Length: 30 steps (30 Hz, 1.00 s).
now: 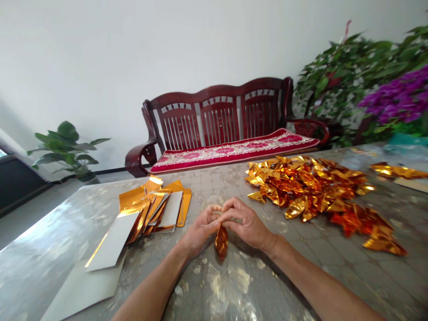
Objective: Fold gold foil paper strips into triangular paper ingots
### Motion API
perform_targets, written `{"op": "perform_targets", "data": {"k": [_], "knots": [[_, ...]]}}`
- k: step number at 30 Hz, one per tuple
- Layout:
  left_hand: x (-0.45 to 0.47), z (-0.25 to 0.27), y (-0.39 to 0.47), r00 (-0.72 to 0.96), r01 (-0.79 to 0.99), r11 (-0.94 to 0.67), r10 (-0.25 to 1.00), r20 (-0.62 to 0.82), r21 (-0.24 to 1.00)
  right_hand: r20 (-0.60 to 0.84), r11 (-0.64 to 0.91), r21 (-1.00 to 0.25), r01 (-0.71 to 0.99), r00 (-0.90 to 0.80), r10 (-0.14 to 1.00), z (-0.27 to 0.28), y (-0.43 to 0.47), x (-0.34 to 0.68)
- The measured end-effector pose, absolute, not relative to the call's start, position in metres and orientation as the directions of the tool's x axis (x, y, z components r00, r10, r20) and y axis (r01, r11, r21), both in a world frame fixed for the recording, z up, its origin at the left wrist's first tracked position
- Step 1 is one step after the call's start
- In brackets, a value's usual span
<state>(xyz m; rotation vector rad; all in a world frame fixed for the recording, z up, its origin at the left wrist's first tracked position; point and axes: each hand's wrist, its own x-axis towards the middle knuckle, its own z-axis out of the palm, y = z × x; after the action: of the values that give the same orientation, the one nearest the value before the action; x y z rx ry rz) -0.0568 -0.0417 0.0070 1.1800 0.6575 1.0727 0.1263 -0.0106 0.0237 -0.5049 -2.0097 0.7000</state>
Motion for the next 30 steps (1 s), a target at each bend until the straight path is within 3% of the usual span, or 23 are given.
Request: {"op": "perform_targets", "data": {"k": [4,7,11,14,17,23,27,30], "knots": [[-0.056,0.011,-0.042,0.251,-0.234,0.011,0.967,0.049,0.972,0.608,0.770,-0.605,0.202,-0.507,0.611,0.025,-0.011,0.129],[-0.062,0.018,-0.040,0.022,0.043,-0.191,0.981,0.191,0.981,0.573,0.766,-0.514,0.386,-0.511,0.641,0.027,-0.011,0.132],[-0.064,0.026,-0.043,0.027,0.580,-0.348,0.912,0.410,0.736,0.550,0.745,-0.364,0.560,-0.516,0.657,0.028,-0.011,0.133],[-0.057,0.026,-0.050,0.093,0.764,-0.391,0.854,0.512,0.514,0.550,0.748,-0.279,0.603,-0.538,0.639,0.029,-0.014,0.132],[-0.051,0.025,-0.054,0.121,0.804,-0.408,0.825,0.553,0.433,0.549,0.750,-0.249,0.613,-0.549,0.630,0.029,-0.018,0.129],[-0.052,0.022,-0.051,0.123,0.756,-0.447,0.815,0.566,0.478,0.546,0.747,-0.350,0.565,-0.525,0.653,0.028,-0.016,0.126],[-0.056,0.019,-0.047,0.050,0.679,-0.395,0.866,0.498,0.618,0.518,0.744,-0.506,0.436,-0.536,0.667,0.028,-0.011,0.132],[-0.057,0.017,-0.042,-0.055,0.484,-0.233,0.954,0.295,0.844,0.488,0.694,-0.643,0.323,-0.525,0.697,0.028,-0.007,0.139]]}}
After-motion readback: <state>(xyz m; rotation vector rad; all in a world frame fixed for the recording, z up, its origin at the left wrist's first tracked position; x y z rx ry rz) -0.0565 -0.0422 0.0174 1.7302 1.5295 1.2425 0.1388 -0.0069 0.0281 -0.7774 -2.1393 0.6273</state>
